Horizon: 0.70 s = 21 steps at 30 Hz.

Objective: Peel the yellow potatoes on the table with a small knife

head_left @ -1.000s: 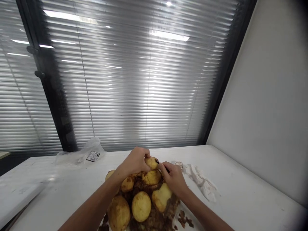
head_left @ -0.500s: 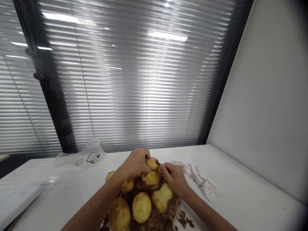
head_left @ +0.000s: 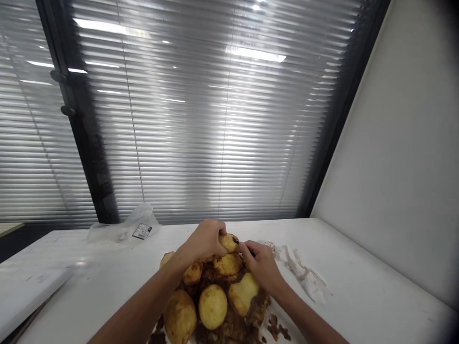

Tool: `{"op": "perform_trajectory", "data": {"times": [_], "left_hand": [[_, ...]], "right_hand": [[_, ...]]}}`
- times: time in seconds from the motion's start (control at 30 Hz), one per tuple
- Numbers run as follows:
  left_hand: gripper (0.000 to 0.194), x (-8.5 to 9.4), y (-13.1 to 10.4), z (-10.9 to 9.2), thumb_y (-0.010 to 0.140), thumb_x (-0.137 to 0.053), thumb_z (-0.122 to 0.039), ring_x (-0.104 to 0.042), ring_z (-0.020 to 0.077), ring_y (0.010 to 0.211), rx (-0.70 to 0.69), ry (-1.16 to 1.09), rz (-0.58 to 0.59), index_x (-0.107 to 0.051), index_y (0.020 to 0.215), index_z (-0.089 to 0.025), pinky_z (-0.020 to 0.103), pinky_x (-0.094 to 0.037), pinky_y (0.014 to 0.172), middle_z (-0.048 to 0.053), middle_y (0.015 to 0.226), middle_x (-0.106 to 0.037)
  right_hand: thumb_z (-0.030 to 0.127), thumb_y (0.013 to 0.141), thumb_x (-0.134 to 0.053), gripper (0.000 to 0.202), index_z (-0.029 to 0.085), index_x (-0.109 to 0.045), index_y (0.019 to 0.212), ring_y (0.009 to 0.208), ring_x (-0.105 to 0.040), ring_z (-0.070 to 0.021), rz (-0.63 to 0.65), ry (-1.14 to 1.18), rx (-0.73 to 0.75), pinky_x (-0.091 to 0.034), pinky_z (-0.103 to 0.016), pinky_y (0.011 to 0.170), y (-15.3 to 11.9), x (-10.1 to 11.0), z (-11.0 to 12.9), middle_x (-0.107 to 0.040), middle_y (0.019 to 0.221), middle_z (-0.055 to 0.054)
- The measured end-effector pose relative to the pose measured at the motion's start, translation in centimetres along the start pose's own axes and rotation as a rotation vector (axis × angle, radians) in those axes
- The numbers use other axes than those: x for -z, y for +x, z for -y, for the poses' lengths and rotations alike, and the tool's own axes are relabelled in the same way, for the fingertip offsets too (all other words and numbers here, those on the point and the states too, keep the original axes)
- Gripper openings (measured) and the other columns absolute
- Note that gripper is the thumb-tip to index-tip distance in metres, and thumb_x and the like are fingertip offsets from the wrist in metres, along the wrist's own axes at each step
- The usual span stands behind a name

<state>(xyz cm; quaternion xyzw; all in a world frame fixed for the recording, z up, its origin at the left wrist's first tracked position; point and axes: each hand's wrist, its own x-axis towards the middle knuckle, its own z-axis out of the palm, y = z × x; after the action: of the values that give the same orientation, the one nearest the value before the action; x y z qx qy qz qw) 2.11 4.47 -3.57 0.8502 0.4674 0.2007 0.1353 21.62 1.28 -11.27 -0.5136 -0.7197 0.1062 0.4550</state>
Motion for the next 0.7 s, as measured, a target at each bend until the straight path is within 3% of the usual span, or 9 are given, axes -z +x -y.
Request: {"op": "perform_trajectory", "data": {"times": [0.5, 0.7], "left_hand": [[0.028, 0.04, 0.08, -0.03, 0.054, -0.071, -0.024, -0.058, 0.0195, 0.079, 0.011, -0.003, 0.004, -0.064, 0.080, -0.020, 0.028, -0.039, 0.066, 0.000, 0.084, -0.066], [0.027, 0.14, 0.07, -0.15, 0.054, -0.071, -0.023, -0.058, 0.0202, 0.081, 0.019, 0.021, -0.001, -0.064, 0.080, -0.020, 0.028, -0.039, 0.067, 0.001, 0.086, -0.066]], "right_hand": [[0.040, 0.097, -0.040, 0.045, 0.018, -0.064, 0.067, 0.055, -0.056, -0.0151, -0.015, -0.045, 0.022, -0.033, -0.025, 0.055, -0.28, -0.35, 0.36, -0.064, 0.058, -0.002], [0.041, 0.097, -0.040, 0.047, 0.018, -0.059, 0.060, 0.051, -0.052, -0.0149, -0.043, -0.069, 0.017, -0.028, -0.027, 0.053, -0.26, -0.52, 0.27, -0.059, 0.053, -0.003]]}}
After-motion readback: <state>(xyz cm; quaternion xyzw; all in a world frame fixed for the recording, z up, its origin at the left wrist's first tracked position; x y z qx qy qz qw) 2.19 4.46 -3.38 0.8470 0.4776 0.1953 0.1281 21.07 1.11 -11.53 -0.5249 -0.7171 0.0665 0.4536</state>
